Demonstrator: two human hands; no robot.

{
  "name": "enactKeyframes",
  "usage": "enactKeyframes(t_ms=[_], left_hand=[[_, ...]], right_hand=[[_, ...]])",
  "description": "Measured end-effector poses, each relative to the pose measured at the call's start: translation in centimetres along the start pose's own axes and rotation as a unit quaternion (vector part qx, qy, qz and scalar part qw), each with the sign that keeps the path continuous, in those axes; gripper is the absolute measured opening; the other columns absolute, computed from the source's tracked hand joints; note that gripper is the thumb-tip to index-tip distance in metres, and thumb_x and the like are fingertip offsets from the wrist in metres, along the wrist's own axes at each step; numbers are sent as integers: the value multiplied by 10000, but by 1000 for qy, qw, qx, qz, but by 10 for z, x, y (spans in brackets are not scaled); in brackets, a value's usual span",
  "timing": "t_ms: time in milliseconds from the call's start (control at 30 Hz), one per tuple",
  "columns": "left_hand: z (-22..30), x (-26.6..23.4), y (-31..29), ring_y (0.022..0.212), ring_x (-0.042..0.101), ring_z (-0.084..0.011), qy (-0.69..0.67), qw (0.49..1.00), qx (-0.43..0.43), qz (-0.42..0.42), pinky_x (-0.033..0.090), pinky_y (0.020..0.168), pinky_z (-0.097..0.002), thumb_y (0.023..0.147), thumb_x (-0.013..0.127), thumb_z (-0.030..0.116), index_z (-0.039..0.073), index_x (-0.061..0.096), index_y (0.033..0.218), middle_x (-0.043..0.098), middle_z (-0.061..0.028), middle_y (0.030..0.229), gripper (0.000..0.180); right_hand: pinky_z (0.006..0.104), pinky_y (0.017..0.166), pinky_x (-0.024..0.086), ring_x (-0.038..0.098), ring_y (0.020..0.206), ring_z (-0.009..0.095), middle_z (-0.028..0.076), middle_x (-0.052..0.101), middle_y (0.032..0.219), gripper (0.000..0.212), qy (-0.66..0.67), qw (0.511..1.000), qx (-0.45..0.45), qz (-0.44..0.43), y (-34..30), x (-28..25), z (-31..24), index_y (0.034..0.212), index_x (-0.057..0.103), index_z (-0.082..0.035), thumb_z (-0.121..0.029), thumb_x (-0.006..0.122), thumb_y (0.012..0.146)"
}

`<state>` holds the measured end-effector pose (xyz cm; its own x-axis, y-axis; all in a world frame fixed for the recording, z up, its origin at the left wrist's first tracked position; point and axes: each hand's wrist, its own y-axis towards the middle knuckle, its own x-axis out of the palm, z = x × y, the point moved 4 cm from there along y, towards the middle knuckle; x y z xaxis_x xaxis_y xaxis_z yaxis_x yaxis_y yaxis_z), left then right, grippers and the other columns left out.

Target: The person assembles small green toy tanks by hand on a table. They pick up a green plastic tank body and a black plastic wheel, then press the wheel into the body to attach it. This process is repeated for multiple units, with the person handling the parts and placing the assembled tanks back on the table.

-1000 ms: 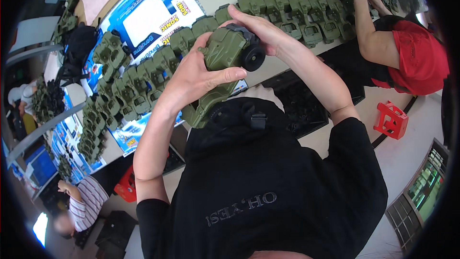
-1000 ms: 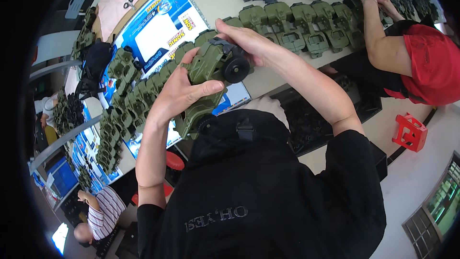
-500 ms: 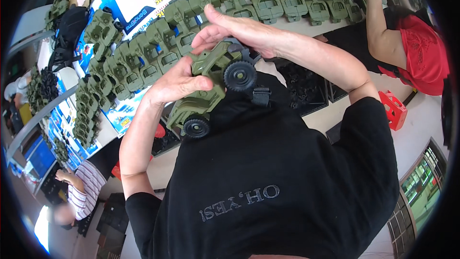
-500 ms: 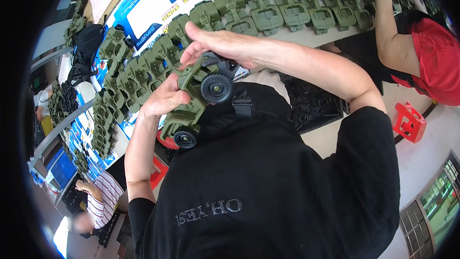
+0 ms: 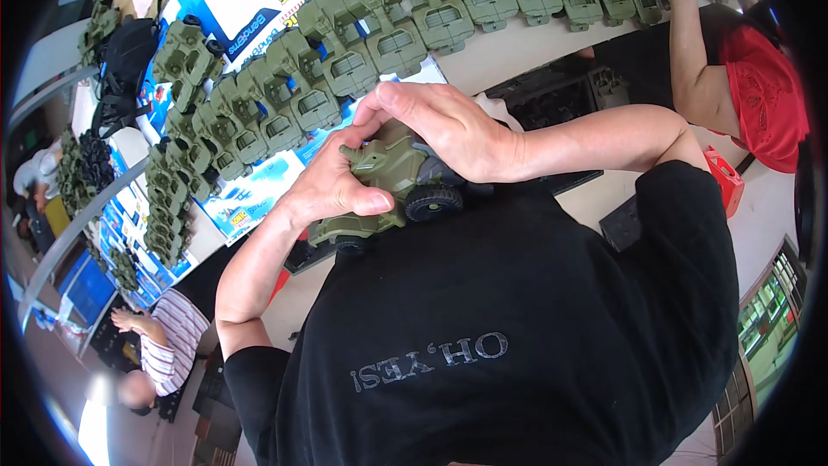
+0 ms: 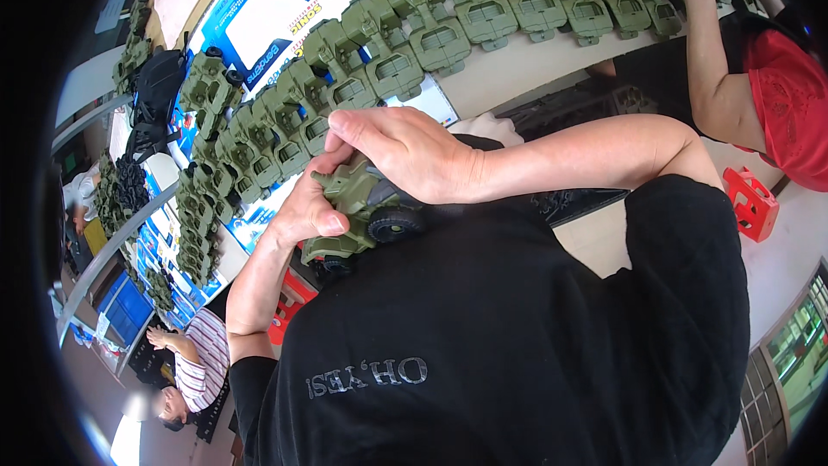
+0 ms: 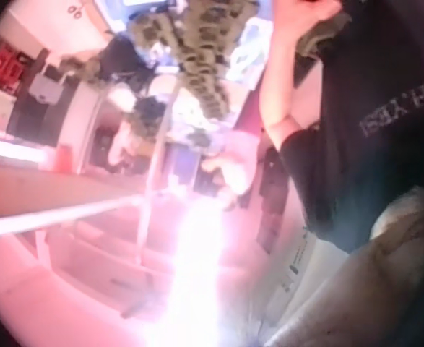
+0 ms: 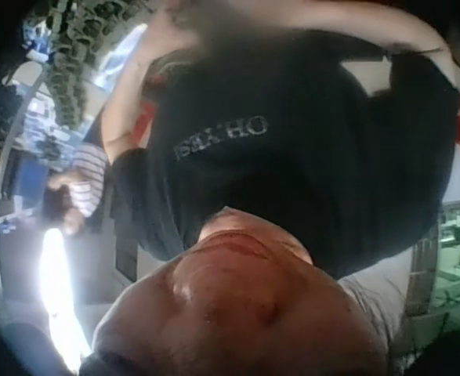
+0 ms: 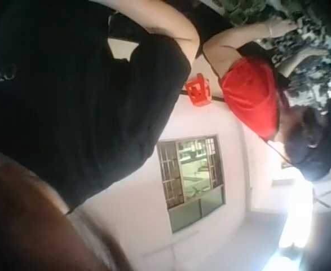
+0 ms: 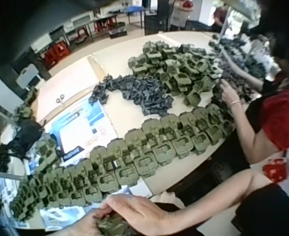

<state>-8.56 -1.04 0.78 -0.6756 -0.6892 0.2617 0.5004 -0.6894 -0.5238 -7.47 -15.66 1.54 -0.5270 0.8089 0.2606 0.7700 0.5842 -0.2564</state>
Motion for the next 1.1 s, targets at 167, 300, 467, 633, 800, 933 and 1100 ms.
enactKeyframes(t_ms=[167,300,467,633,800,933,1100], left_hand=[[-14,-9,-4,1239,415,-210,0,997,-67,-29,292,1063,-349,524,743,708,-86,268,1373,418,-137,1330,1256],[-14,-32,-1,1192,458,-231,-16,1000,-1,18,347,1010,-343,572,674,754,-53,256,1387,465,-147,1276,1221],[-17,-61,11,1217,448,-265,-68,998,7,8,356,1016,-367,602,537,840,-71,211,1383,416,-202,1331,1244],[-16,-61,28,799,658,-343,-183,979,33,-86,559,725,-404,679,393,841,-48,414,1251,600,-232,1036,1057],[-14,-49,45,772,652,-343,-283,957,4,-56,554,700,-407,686,275,862,-7,436,1255,596,-240,1036,1051],[6,-38,78,713,641,-347,-326,945,-12,-26,546,639,-409,663,250,892,16,445,1267,602,-229,1004,1081],[28,-33,151,749,637,-348,-292,956,-23,-24,544,659,-412,686,221,882,48,437,1289,586,-206,1060,1051]], right_hand=[[317,927,408,582,973,196,134,639,981,571,45,999,14,16,9,7,15,1021,575,45,-435,267,997],[299,901,414,588,963,181,120,610,1010,586,78,995,47,30,39,1,13,1028,589,29,-487,315,978],[312,928,386,514,1046,172,100,585,1035,622,136,989,45,35,67,-16,-8,1074,606,-13,-558,334,947],[320,945,385,524,1050,179,99,613,1043,669,31,999,16,-14,76,-18,-14,1010,651,-18,-567,273,955],[336,950,382,533,1062,178,86,615,1087,667,103,991,58,67,74,-38,-20,1074,622,-27,-579,269,950],[380,975,371,524,1120,225,132,573,1196,670,219,954,-38,198,58,-88,-20,1188,547,-28,-582,258,947],[435,1018,343,432,1209,307,162,423,1348,716,570,780,-211,147,17,-176,0,1315,379,-42,-622,243,917]])
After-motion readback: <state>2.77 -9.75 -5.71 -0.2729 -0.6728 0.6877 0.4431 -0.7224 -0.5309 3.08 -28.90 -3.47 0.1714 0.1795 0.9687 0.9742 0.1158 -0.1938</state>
